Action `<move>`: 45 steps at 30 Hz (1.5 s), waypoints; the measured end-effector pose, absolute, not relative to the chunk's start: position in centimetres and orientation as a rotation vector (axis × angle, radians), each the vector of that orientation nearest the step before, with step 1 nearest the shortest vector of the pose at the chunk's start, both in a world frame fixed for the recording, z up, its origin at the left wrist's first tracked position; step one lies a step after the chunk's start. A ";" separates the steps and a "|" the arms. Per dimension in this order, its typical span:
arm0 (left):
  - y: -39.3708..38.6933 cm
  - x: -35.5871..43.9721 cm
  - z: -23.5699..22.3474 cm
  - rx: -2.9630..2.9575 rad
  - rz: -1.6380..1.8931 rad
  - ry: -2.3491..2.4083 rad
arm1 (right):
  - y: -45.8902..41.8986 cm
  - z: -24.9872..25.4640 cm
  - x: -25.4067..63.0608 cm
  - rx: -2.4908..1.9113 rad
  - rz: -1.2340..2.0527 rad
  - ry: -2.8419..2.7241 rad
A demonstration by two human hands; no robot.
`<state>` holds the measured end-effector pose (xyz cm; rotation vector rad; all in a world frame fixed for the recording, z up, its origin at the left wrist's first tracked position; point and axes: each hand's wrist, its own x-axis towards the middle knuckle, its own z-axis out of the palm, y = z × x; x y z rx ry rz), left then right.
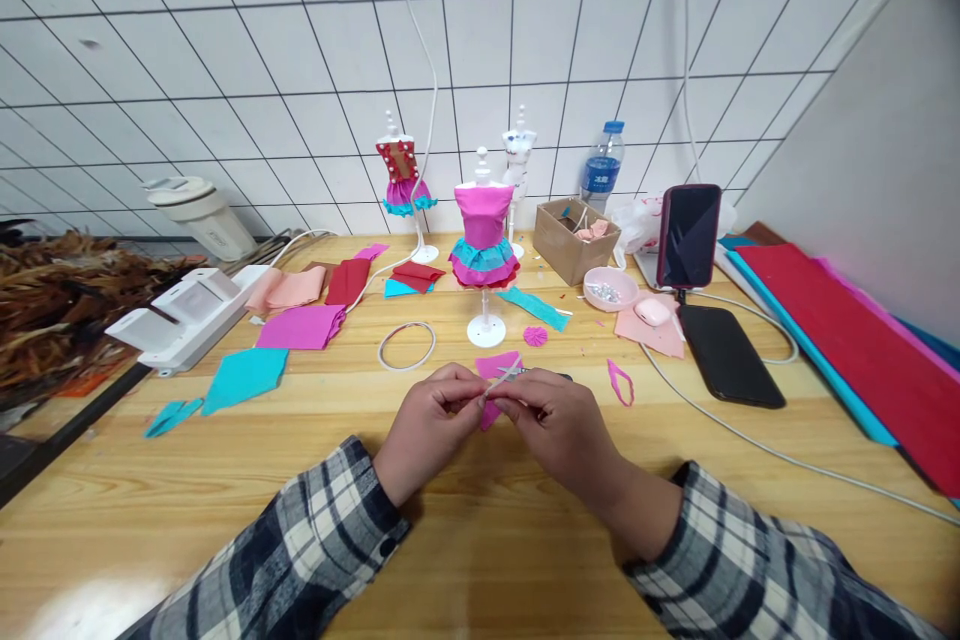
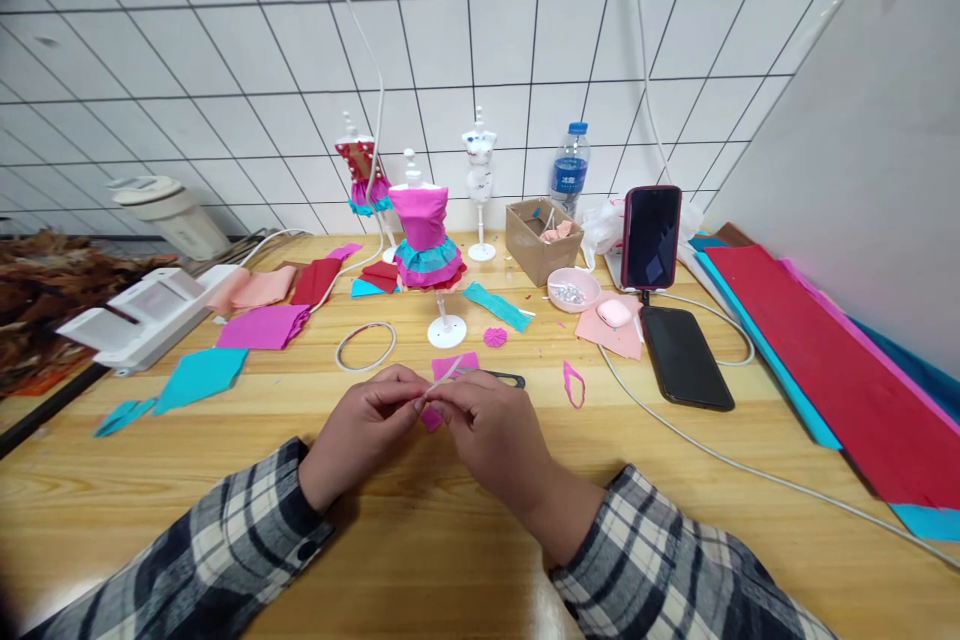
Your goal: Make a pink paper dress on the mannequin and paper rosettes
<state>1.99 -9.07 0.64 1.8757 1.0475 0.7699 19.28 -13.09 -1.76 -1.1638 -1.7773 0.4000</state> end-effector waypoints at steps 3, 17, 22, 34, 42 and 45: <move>-9.1 2.0 0.4 1.844 0.769 1.048 | -13.0 -1.8 19.4 -1.180 0.370 -1.781; -9.4 2.1 -0.2 1.983 0.758 0.987 | -12.8 -1.6 19.6 -1.326 0.401 -1.824; -9.5 2.2 0.2 2.036 0.741 1.005 | -12.4 -1.5 19.3 -1.394 0.663 -1.728; -9.1 0.4 0.4 1.124 0.954 0.576 | -9.5 -1.9 23.5 -1.632 0.696 -1.371; -8.7 -0.3 0.3 0.932 0.872 0.567 | -8.3 3.0 26.6 -1.396 0.684 -1.054; -8.2 -0.5 -0.3 0.936 0.841 0.575 | -5.6 5.8 30.2 -1.530 0.250 -1.128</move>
